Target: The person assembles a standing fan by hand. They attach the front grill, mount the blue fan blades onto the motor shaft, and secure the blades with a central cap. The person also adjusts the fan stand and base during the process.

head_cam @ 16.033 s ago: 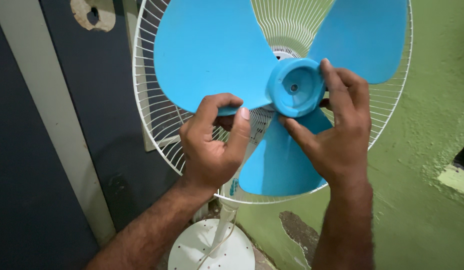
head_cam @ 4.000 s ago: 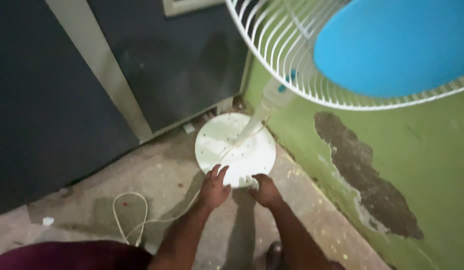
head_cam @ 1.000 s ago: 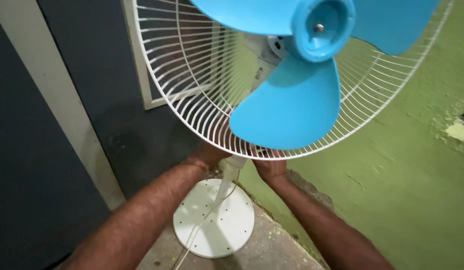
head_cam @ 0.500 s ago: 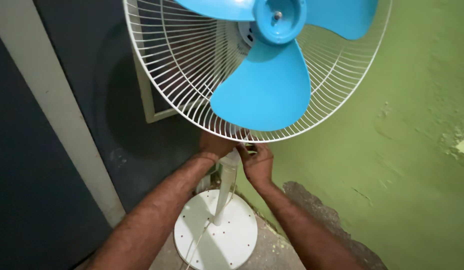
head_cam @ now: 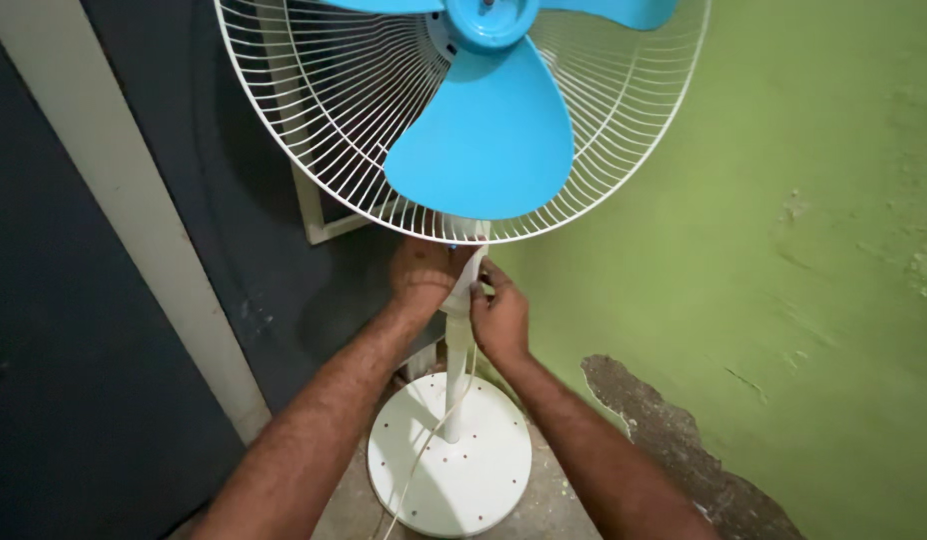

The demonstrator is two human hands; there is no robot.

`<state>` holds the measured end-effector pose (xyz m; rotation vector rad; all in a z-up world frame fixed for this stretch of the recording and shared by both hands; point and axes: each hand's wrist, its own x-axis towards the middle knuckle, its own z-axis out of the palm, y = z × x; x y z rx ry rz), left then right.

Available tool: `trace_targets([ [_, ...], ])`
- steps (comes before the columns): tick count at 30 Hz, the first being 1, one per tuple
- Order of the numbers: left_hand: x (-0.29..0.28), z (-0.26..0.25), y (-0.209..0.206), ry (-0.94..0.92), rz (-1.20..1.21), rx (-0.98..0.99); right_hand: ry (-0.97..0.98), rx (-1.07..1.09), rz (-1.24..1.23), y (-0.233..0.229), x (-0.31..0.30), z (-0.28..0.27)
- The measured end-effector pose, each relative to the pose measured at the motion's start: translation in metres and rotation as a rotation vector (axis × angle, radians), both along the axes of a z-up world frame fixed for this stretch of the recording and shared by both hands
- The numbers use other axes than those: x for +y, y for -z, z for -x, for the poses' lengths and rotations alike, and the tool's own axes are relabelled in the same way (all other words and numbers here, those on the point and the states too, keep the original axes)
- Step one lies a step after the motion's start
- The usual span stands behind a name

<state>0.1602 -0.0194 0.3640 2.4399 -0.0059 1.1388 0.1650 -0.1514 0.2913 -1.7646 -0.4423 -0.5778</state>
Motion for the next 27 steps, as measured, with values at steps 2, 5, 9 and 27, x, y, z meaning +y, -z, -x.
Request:
trace_targets([
  [2, -0.001, 0.012, -0.005, -0.027, -0.089, 0.098, 0.004, -0.234, 0.092, 0.005, -0.002, 0.007],
  [5, 0.0, 0.019, -0.013, -0.092, -0.314, -0.016, -0.035, -0.376, 0.197, 0.009, -0.003, 0.015],
  [9, 0.004, 0.025, -0.01, -0.077, -0.501, -0.199, -0.047, -0.362, 0.416, 0.009, -0.007, 0.023],
  [27, 0.031, 0.03, 0.003, 0.04, -0.977, -0.269, 0.104, -0.292, 0.771, 0.014, -0.013, -0.008],
])
